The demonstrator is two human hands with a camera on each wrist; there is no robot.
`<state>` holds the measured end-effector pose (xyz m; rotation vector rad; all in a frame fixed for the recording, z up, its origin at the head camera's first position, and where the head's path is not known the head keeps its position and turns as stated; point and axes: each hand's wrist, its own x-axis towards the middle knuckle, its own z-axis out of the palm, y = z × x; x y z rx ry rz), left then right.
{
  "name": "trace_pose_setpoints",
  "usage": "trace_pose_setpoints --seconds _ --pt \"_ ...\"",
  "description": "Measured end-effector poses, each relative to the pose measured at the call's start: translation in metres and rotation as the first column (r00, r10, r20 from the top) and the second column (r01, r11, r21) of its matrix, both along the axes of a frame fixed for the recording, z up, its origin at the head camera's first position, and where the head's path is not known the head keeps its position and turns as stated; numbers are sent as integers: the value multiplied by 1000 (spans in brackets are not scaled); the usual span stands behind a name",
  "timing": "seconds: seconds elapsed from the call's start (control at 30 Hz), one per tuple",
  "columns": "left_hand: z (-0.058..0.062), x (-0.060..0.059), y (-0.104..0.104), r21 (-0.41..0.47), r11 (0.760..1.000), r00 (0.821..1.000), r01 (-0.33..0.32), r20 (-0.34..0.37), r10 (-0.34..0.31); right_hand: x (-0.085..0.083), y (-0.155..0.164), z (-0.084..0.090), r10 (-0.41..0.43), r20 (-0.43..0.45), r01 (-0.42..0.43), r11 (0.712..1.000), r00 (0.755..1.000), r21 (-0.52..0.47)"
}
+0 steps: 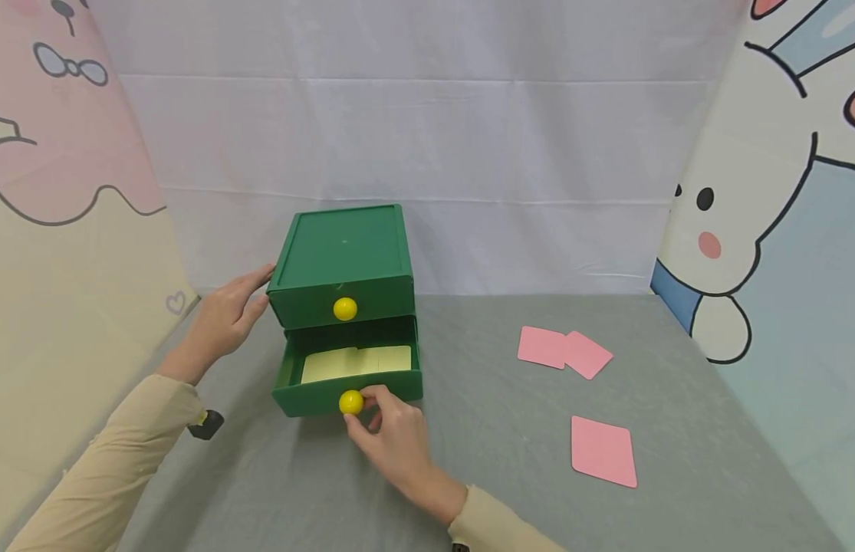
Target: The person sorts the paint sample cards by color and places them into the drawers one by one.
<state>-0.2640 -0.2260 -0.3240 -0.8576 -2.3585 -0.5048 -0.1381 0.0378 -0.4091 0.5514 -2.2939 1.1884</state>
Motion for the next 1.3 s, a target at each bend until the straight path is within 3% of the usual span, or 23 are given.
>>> trace_pose_setpoints --seconds 0.63,1.3 --pt "0 0 1 3 1000 1000 1 9 -1 -35 -3 -1 -39 -113 55 987 993 149" --pt "-1 1 0 7 1000 1000 2 25 -2 -63 -10 5 -66 1 65 991 998 118"
